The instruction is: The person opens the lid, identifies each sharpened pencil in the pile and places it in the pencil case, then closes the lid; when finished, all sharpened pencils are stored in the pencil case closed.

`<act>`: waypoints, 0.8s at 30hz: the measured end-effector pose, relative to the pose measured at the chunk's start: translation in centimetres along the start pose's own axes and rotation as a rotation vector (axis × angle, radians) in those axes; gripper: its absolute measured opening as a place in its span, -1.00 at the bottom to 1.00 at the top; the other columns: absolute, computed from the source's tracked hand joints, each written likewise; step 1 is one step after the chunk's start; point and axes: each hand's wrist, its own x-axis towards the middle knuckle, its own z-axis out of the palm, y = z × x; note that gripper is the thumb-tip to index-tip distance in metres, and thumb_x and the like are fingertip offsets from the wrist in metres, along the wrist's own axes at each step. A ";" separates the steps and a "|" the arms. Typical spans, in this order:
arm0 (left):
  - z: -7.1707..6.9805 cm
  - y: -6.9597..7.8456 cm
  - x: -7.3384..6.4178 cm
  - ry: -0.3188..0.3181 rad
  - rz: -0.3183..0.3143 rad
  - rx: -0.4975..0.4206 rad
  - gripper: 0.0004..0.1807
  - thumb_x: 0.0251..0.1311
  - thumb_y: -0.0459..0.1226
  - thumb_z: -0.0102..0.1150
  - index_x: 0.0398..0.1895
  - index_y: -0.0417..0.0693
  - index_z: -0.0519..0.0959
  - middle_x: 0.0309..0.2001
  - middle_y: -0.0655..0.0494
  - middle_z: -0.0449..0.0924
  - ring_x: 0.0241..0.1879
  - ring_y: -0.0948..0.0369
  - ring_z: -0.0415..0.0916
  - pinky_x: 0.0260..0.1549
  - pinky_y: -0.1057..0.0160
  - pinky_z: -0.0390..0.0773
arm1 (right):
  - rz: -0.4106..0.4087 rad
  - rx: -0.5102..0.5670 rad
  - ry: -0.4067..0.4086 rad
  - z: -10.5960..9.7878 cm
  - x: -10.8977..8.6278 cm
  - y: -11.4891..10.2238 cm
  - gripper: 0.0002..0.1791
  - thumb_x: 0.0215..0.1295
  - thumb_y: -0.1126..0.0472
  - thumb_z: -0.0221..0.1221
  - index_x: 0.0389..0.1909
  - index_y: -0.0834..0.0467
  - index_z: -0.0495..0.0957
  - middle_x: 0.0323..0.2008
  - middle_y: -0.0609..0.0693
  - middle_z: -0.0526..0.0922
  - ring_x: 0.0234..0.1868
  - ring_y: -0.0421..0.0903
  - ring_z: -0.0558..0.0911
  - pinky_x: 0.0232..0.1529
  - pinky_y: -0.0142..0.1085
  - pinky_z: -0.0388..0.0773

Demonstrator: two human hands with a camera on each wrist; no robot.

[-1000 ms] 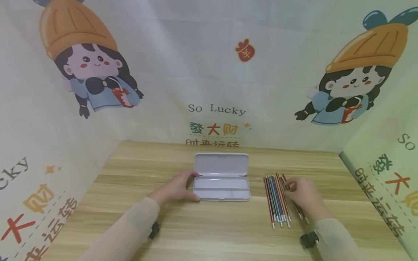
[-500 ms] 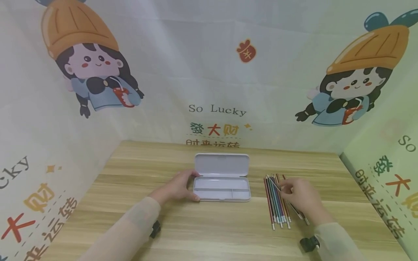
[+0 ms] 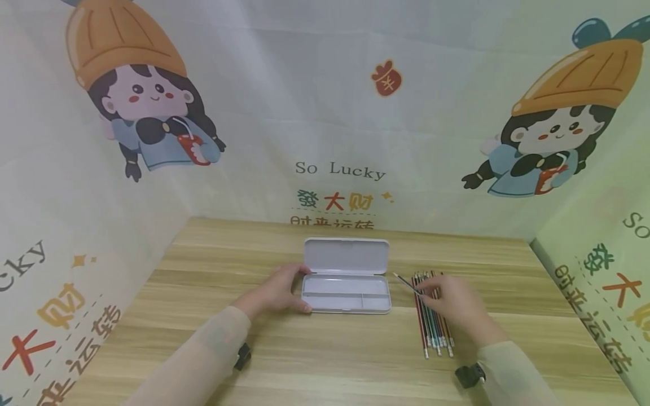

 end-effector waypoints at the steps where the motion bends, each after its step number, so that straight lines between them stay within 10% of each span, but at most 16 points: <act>1: 0.0 0.1 0.0 0.002 0.002 0.005 -0.05 -0.25 -0.15 0.72 0.29 -0.21 0.47 0.30 -0.21 0.52 0.36 -0.17 0.38 0.48 -0.19 0.28 | -0.009 0.001 -0.001 0.1 0.1 -0.1 -0.81 0.25 0.16 0.38 -0.11 -0.03 0.79 -0.41 -0.23 0.69 -0.53 -0.24 0.44 -0.58 -0.35 0.35; 24: 0.1 -0.1 -0.1 0.003 -0.018 -0.014 -0.06 -0.22 -0.16 0.71 0.30 -0.21 0.45 0.31 -0.20 0.50 0.37 -0.16 0.37 0.49 -0.18 0.27 | -0.183 0.006 0.019 2.2 3.3 -3.2 -0.88 0.25 0.15 0.42 -0.20 -0.06 0.82 -0.44 -0.26 0.71 -0.62 -0.35 0.39 -0.61 -0.43 0.34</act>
